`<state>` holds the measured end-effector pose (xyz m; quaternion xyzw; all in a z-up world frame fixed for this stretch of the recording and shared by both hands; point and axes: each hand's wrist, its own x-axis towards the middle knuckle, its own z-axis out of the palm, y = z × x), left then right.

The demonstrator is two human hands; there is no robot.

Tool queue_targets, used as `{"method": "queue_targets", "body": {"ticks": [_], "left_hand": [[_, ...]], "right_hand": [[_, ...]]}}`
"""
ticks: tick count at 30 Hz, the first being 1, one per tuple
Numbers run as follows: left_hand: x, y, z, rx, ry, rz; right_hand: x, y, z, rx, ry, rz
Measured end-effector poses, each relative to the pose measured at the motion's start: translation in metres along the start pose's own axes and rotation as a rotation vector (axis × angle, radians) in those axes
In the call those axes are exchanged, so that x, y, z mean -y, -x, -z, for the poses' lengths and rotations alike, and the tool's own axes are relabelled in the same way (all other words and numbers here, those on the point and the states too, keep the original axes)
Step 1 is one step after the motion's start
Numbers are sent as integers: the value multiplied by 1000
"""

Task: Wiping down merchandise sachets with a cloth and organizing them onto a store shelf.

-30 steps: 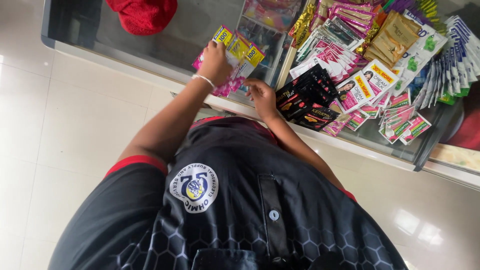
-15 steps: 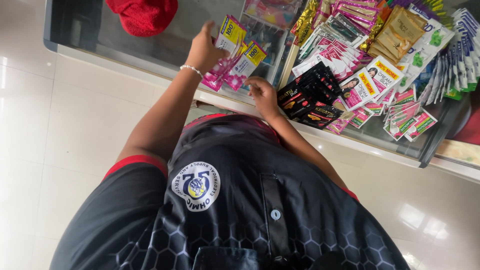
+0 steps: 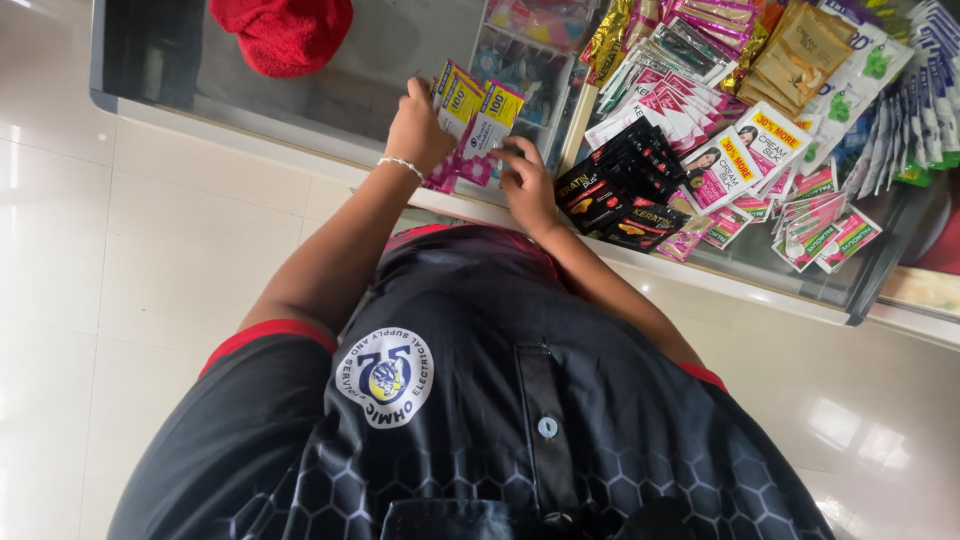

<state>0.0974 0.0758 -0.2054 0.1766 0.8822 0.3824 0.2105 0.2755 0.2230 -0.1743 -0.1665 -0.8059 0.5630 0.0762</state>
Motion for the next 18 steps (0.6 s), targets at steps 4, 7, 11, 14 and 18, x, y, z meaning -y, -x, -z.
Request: {"method": "queue_targets", "body": {"ticks": [4, 7, 11, 14, 18], "left_hand": [[7, -6, -5, 55, 62, -33], [13, -2, -17, 81, -299, -7], [-18, 19, -4, -7, -226, -108], [-18, 18, -7, 29, -96, -89], [-16, -1, -3, 113, -26, -52]], "right_hand": [[7, 1, 1, 16, 79, 53], [3, 2, 1, 38, 95, 78], [6, 2, 2, 34, 91, 46], [1, 4, 2, 38, 103, 67], [10, 5, 1, 122, -5, -92]]}}
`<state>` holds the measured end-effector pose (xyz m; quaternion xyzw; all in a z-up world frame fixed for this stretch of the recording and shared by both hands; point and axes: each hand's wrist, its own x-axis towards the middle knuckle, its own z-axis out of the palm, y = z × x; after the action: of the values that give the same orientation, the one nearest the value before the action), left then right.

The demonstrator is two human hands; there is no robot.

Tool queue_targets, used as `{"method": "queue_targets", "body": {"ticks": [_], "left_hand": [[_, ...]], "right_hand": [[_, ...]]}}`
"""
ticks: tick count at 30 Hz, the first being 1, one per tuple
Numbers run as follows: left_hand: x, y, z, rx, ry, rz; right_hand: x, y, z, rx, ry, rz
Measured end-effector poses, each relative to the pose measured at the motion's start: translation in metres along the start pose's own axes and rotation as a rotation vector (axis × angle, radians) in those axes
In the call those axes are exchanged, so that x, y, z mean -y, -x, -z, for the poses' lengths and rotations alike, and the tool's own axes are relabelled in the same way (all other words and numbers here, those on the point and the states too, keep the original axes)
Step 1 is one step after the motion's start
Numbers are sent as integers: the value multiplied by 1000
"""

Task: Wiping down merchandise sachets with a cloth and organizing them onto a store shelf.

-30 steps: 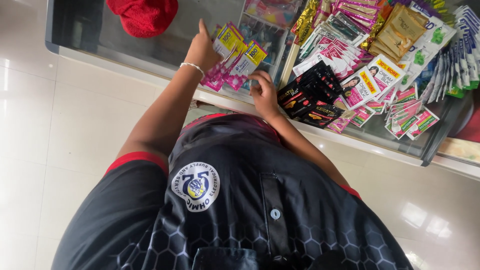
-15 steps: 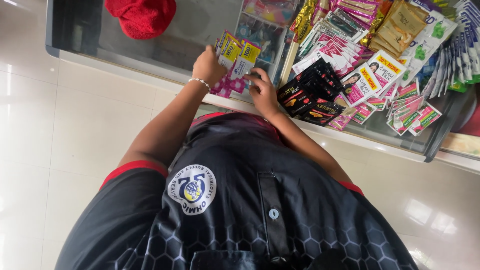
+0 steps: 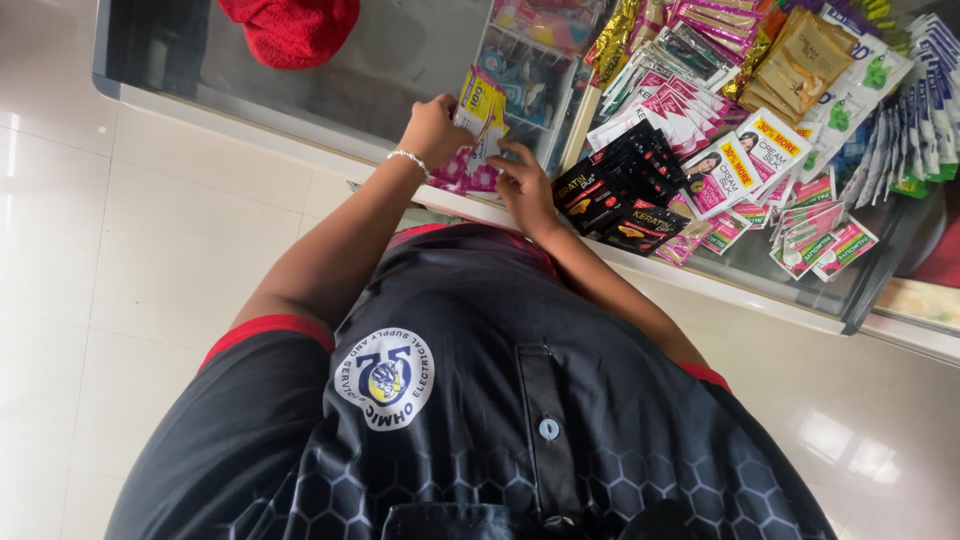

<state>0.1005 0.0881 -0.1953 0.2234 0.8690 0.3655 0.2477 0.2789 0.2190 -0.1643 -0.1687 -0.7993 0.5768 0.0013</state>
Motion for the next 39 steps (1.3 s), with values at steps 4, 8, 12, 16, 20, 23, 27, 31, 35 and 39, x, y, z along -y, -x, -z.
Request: {"method": "queue_targets", "body": {"ticks": [4, 8, 12, 16, 20, 23, 27, 31, 35, 39], "left_hand": [[-6, -8, 8, 155, 236, 181], [-10, -4, -6, 115, -4, 28], [-29, 15, -10, -40, -239, 15], [-27, 19, -13, -29, -98, -7], [-31, 18, -7, 10, -20, -81], [-37, 20, 4, 92, 31, -70], [-27, 19, 12, 60, 68, -126], [-33, 30, 55, 52, 447, -48], [-51, 74, 110, 69, 896, -205], [-61, 134, 160, -238, 593, -496]], "right_hand": [[-19, -8, -3, 114, -137, 61], [-41, -19, -12, 161, -405, 91], [-62, -22, -14, 100, -689, -37], [-85, -26, -14, 77, -782, -114], [-81, -26, -9, 91, -825, -123], [-51, -21, -4, 79, -891, -155], [-111, -26, -2, 12, -848, -71], [-71, -39, 2, 4, -823, -110], [64, -42, -15, 486, -1171, -165], [128, -55, -58, 801, -1137, -58]]}}
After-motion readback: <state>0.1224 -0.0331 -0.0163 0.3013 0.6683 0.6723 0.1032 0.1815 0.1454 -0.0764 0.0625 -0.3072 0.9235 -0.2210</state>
